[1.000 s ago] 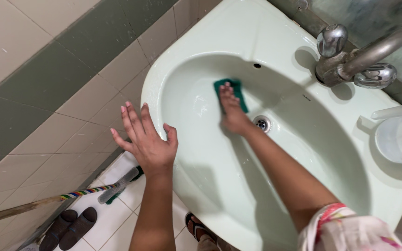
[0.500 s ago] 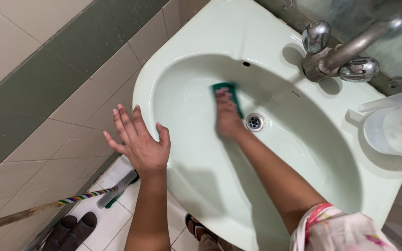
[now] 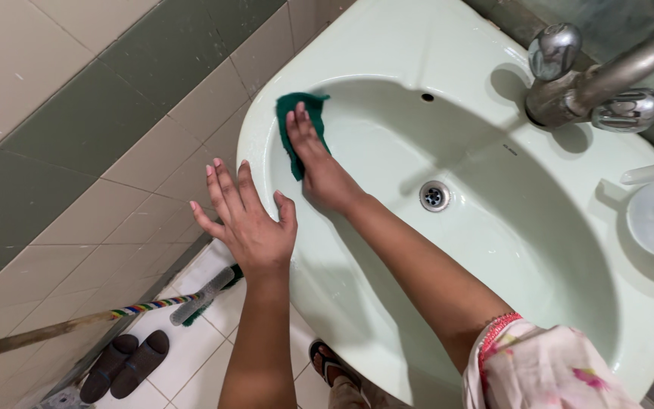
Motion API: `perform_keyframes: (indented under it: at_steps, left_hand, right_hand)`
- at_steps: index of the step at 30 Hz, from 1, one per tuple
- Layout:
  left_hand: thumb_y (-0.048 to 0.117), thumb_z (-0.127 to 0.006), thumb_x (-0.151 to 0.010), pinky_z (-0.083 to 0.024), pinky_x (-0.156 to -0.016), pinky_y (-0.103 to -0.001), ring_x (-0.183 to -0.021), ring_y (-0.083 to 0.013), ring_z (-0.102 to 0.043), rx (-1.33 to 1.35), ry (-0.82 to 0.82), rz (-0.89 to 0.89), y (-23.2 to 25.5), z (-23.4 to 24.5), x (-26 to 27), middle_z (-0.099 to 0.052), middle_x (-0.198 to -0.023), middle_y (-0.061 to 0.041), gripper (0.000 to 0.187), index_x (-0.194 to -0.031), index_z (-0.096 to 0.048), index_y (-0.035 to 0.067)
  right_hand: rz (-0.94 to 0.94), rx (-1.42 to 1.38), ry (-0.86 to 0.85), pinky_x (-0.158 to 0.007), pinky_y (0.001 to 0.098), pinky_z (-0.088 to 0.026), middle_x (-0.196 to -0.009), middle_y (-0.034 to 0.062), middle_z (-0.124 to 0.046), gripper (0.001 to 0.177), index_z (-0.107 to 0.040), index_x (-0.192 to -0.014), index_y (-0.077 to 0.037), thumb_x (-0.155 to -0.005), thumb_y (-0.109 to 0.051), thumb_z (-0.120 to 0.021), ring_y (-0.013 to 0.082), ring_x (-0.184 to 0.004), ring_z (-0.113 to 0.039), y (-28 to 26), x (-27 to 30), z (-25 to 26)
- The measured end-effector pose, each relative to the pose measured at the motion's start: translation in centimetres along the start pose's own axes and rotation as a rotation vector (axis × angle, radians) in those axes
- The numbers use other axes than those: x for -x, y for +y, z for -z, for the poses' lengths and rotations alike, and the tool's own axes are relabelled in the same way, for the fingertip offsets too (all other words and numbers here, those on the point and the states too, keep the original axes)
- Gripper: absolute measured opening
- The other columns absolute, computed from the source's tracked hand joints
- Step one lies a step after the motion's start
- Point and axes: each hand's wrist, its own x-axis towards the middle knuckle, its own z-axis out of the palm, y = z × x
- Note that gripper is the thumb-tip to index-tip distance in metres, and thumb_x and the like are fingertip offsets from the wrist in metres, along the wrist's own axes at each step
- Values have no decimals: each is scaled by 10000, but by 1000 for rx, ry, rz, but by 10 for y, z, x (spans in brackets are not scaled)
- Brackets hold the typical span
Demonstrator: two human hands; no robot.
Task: The person scrubs a white bathroom sink with a green sponge, then rinses the sponge and a plastic jug under running water. The person repeatedly fills and empties the jug while rinsing the sponge and the sink basin.
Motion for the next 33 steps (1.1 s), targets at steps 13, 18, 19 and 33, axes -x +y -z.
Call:
perform_keyframes:
  at_steps: [13,18,19,33]
  left_hand:
    - [288,-577,-896,-42,-1212,-676,-1567,-348,-260,18,-3,14,-2,-3,1,-362,-1631,-245,625,-1453,-527,8]
    - [283,-575,-898,-46,-1211,-683,-1564,-349,-258,0,6,4,-3,-5,1,-359,-1637,-243,622,-1457,-530,12]
    - [283,-574,-898,-48,-1211,-683,-1564,-349,-258,0,5,7,-3,-5,2,-359,-1636,-243,622,-1457,-531,13]
    - [283,-587,-892,-43,-1220,-668,-1572,-343,-257,-14,6,7,0,-1,0,-374,-1627,-242,633,-1467,-518,26]
  right_hand:
    - [-374,1421,-55,-1257,643,99,-1788,27,-91,700,-99,-1746,-181,-1096,-263,-343,246,-1641,-82,99,68,105]
    - [-570,1276,-305,-1237,568,51,-1730,81,-48,737,-60,-1653,-115,-1023,-420,-293,288,-1593,-59,102,98,93]
    - [-579,1270,-374,-1251,534,54,-1728,101,-31,746,-43,-1648,-93,-1035,-450,-275,308,-1596,-47,105,98,87]
    - [-335,245,-438,-1247,541,108,-1724,121,182,771,126,-1637,-176,-1040,-524,-218,284,-1592,152,-19,44,9]
